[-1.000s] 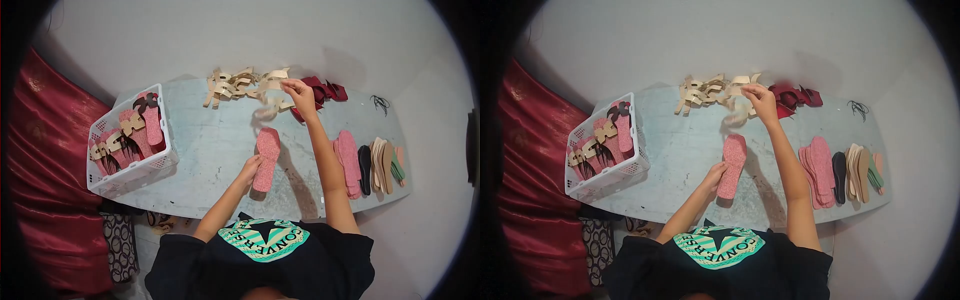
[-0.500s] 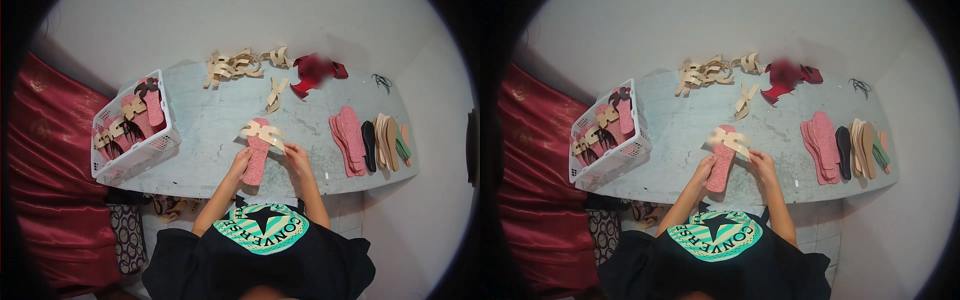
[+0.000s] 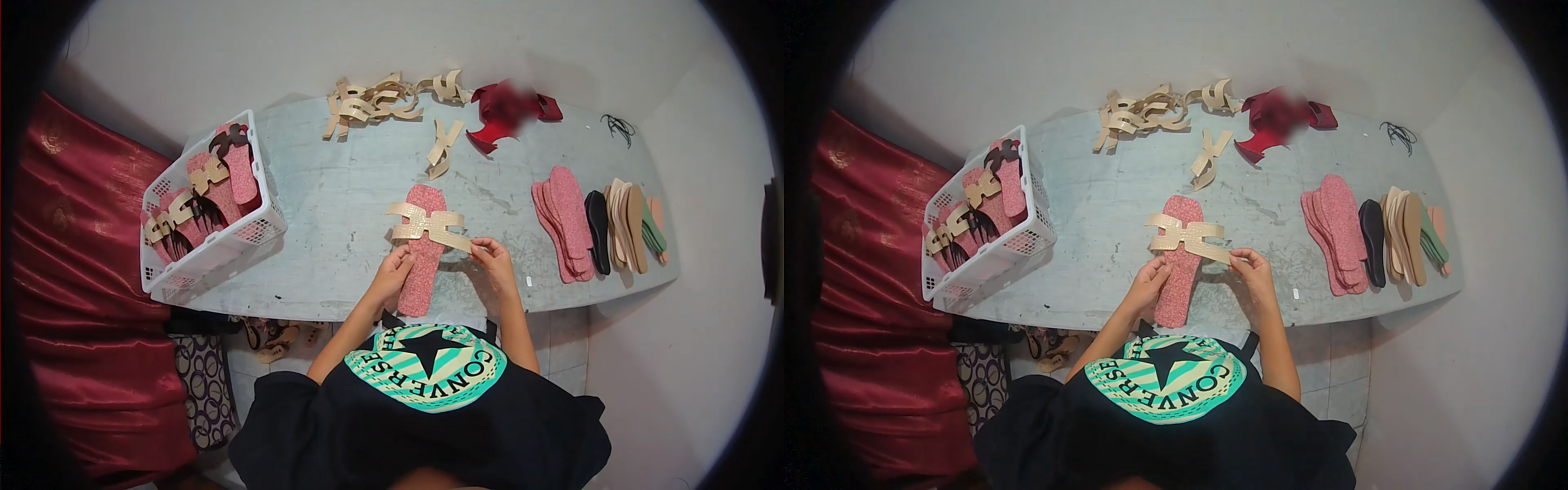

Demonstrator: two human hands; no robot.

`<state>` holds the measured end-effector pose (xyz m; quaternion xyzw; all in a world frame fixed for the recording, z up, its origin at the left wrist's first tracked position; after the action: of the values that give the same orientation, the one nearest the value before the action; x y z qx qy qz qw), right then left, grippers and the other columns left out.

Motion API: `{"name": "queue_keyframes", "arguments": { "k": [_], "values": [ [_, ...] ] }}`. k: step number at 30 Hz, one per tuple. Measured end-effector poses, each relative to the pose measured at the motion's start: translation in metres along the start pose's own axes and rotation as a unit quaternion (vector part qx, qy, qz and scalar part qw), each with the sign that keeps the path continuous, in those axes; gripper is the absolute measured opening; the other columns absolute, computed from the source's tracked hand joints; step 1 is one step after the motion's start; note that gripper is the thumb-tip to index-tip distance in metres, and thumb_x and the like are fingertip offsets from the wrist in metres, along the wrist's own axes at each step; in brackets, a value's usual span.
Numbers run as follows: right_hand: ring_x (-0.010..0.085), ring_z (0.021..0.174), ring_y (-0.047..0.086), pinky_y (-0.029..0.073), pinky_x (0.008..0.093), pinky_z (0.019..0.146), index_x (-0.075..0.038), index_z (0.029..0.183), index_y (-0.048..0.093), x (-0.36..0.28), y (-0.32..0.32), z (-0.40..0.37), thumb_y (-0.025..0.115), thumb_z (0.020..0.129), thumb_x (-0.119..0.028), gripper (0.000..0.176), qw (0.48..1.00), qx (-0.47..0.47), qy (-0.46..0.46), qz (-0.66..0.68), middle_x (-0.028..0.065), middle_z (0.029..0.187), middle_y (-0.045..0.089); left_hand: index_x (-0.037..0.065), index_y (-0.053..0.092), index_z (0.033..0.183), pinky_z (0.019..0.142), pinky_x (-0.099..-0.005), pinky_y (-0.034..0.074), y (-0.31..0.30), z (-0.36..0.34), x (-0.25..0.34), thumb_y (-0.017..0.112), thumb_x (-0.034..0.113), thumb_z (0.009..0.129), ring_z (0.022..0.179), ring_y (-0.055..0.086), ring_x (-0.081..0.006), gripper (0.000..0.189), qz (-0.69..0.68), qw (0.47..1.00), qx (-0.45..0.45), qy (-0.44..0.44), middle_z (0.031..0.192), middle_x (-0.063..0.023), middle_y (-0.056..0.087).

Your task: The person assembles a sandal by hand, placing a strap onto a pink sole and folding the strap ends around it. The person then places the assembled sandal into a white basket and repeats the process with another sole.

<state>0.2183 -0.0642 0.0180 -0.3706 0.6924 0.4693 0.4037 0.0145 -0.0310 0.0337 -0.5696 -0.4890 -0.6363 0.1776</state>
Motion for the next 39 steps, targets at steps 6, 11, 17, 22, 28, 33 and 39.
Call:
{"name": "queue_keyframes", "arguments": {
  "k": [6, 11, 17, 22, 28, 33, 39],
  "values": [
    [0.0064, 0.078, 0.056, 0.046, 0.0191, 0.07, -0.005, 0.096, 0.057, -0.003, 0.009, 0.007, 0.068, 0.079, -0.007, 0.02, 0.999, -0.025, -0.021, -0.006, 0.0008, 0.09, 0.059, -0.001, 0.043, 0.121, 0.082, -0.0211, 0.043, 0.002, -0.001, 0.016, 0.047, 0.008, 0.093, 0.094, 0.055, -0.0078, 0.03, -0.021, 0.999, -0.005, 0.031, 0.107, -0.007, 0.059],
    [0.0046, 0.078, 0.054, 0.043, 0.0182, 0.066, -0.005, 0.098, 0.053, -0.014, 0.023, 0.007, 0.067, 0.079, -0.005, 0.024, 0.998, -0.044, -0.036, 0.0, -0.0007, 0.087, 0.057, 0.0, 0.043, 0.121, 0.084, -0.0221, 0.042, -0.003, -0.005, 0.021, 0.05, 0.009, 0.092, 0.096, 0.055, -0.0081, 0.032, -0.028, 0.998, 0.055, 0.001, 0.106, -0.0063, 0.059],
    [0.0039, 0.077, 0.054, 0.042, 0.0182, 0.065, -0.006, 0.1, 0.052, -0.023, 0.029, -0.002, 0.067, 0.079, -0.002, 0.026, 0.999, -0.003, -0.002, 0.04, -0.0001, 0.09, 0.056, -0.001, 0.046, 0.118, 0.087, -0.0242, 0.042, -0.002, -0.003, 0.028, 0.052, 0.01, 0.091, 0.098, 0.055, -0.0099, 0.03, -0.063, 0.993, 0.084, 0.045, 0.108, -0.0083, 0.059],
    [0.0043, 0.078, 0.055, 0.042, 0.0167, 0.067, -0.004, 0.1, 0.052, -0.029, 0.024, 0.005, 0.066, 0.079, 0.0, 0.026, 0.997, -0.014, -0.072, 0.019, 0.0008, 0.091, 0.054, -0.003, 0.049, 0.114, 0.085, -0.0233, 0.043, 0.0, 0.001, 0.031, 0.051, 0.008, 0.091, 0.097, 0.056, -0.0104, 0.025, -0.065, 0.991, 0.098, 0.06, 0.106, -0.0103, 0.061],
    [0.0045, 0.078, 0.055, 0.042, 0.0168, 0.069, -0.003, 0.1, 0.052, -0.036, 0.025, 0.004, 0.066, 0.078, 0.001, 0.025, 0.996, -0.007, -0.082, 0.03, 0.0016, 0.092, 0.054, -0.004, 0.051, 0.11, 0.078, -0.0221, 0.046, -0.005, 0.003, 0.031, 0.051, 0.009, 0.092, 0.089, 0.059, -0.0101, 0.022, -0.038, 0.989, 0.129, 0.059, 0.1, -0.0093, 0.062],
    [0.0056, 0.08, 0.055, 0.043, 0.0176, 0.071, -0.001, 0.106, 0.055, -0.037, 0.024, 0.001, 0.066, 0.079, 0.001, 0.029, 0.996, -0.006, -0.085, 0.0, 0.0018, 0.094, 0.055, -0.005, 0.051, 0.11, 0.079, -0.0226, 0.046, -0.002, 0.001, 0.035, 0.051, 0.013, 0.093, 0.09, 0.059, -0.0107, 0.024, -0.024, 0.989, 0.125, 0.073, 0.102, -0.0102, 0.062],
    [0.0067, 0.083, 0.055, 0.044, 0.0194, 0.074, 0.0, 0.11, 0.056, -0.046, 0.029, -0.003, 0.066, 0.079, 0.0, 0.033, 0.995, -0.004, -0.096, -0.009, 0.002, 0.097, 0.056, -0.006, 0.052, 0.111, 0.081, -0.0233, 0.044, 0.0, 0.0, 0.037, 0.05, 0.017, 0.094, 0.093, 0.057, -0.0107, 0.028, -0.016, 0.989, 0.119, 0.082, 0.105, -0.0103, 0.061]
  ]
}}
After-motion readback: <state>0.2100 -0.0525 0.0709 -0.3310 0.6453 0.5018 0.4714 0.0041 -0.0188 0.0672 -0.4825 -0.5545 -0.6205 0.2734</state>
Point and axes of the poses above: each hand's wrist, its own z-axis towards the middle knuckle, its own y-axis out of the palm, x = y × z, the point moved 9 cm from there along z, towards the middle knuckle
